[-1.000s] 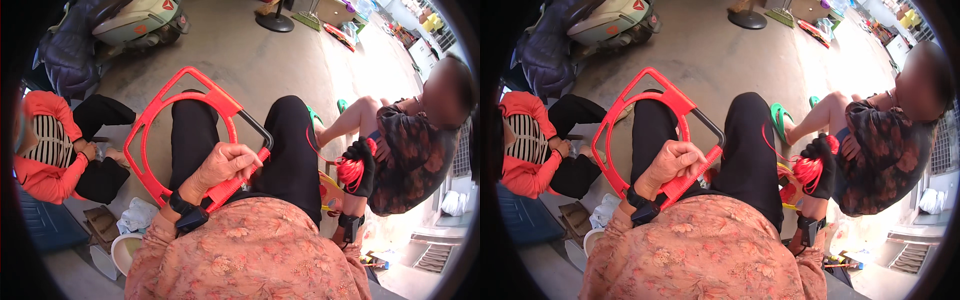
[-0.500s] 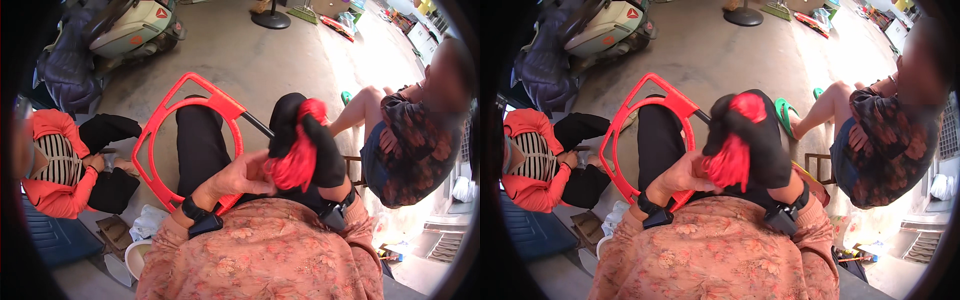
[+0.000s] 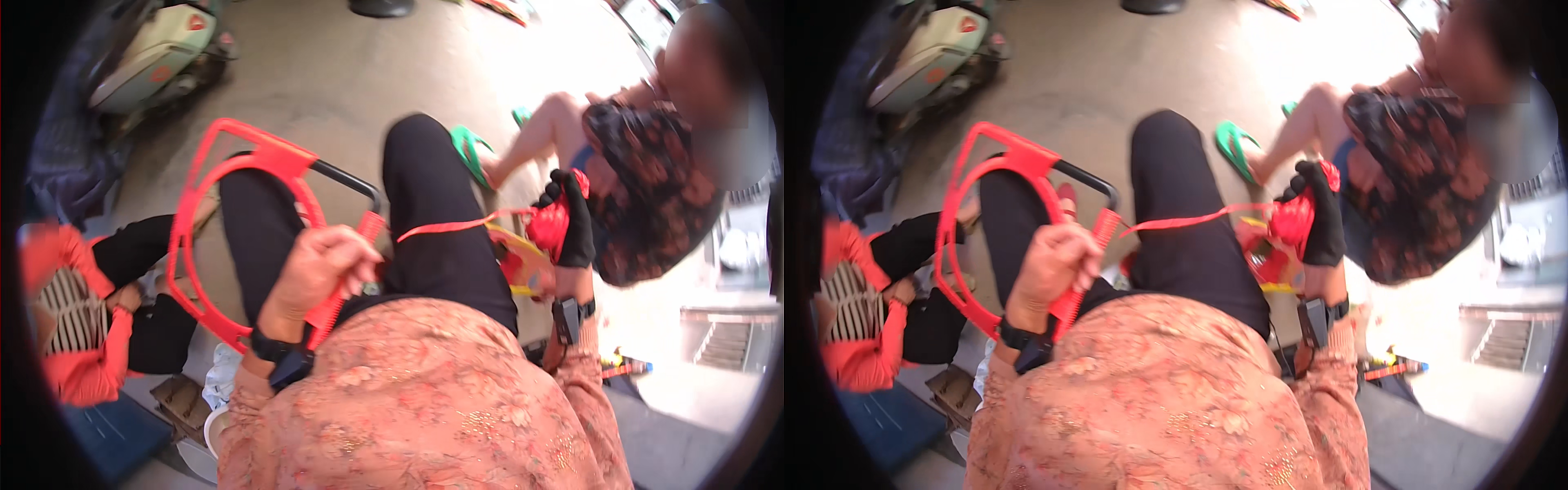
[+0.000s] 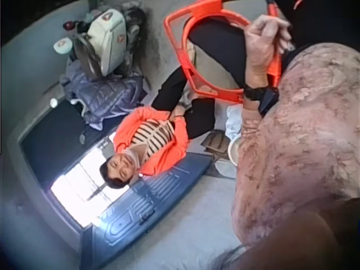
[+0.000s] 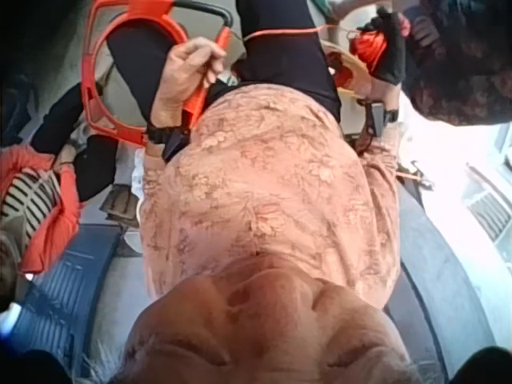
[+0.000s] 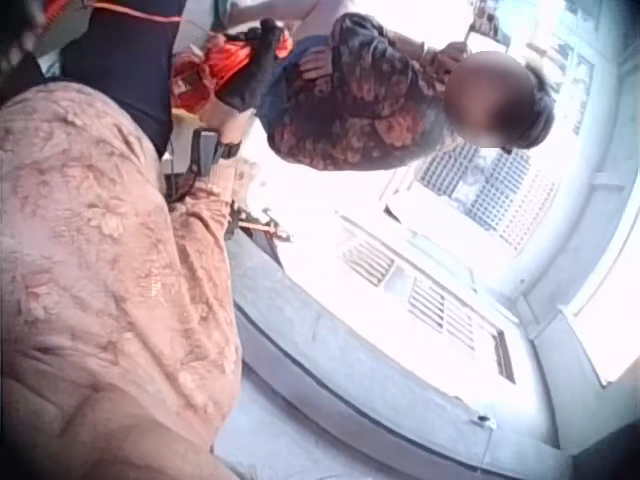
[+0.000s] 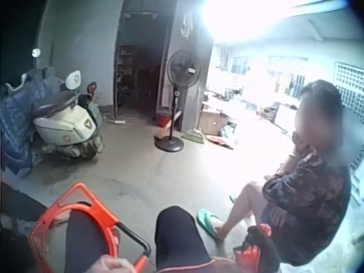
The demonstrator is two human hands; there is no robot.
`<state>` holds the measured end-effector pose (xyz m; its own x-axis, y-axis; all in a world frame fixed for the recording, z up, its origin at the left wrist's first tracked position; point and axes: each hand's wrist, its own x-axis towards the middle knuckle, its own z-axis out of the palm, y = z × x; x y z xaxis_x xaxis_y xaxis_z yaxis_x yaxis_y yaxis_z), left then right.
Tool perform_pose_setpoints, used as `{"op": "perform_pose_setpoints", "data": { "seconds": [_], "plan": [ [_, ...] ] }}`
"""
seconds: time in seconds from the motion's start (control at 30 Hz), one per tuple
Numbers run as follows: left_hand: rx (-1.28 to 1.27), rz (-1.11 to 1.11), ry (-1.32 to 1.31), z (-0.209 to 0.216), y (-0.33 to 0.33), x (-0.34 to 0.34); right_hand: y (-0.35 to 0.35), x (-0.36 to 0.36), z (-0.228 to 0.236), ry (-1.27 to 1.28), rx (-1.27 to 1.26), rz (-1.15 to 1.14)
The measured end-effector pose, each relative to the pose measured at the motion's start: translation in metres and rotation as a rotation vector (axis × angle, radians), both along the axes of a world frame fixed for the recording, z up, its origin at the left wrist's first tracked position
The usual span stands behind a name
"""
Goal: The recorder is wrapping a red string or cord around a black plastic frame piece.
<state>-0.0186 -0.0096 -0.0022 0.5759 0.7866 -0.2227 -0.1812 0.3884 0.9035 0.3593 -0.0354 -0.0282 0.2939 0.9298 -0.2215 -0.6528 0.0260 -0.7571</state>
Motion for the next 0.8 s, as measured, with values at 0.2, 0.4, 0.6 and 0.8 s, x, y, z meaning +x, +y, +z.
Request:
{"op": "perform_pose_setpoints", "data": {
  "seconds": [0.2, 0.4, 0.6, 0.8],
  "plan": [
    [0.013, 0.041, -0.336, -0.013, 0.014, -0.002, -0.043, 0.071, -0.093, -0.639, -0.284, -0.065],
    [-0.061, -0.145, -0.187, 0.006, 0.031, 0.025, -0.090, 0.116, -0.228, -1.202, -0.345, 0.124],
    [0.035, -0.131, -0.232, -0.028, 0.020, 0.030, 0.029, -0.010, -0.093, -1.228, -0.147, 0.355],
    [0.069, -0.226, -0.290, -0.034, 0.025, 0.039, 0.090, -0.090, -0.020, -1.278, 0.178, 0.311]
  ]
}}
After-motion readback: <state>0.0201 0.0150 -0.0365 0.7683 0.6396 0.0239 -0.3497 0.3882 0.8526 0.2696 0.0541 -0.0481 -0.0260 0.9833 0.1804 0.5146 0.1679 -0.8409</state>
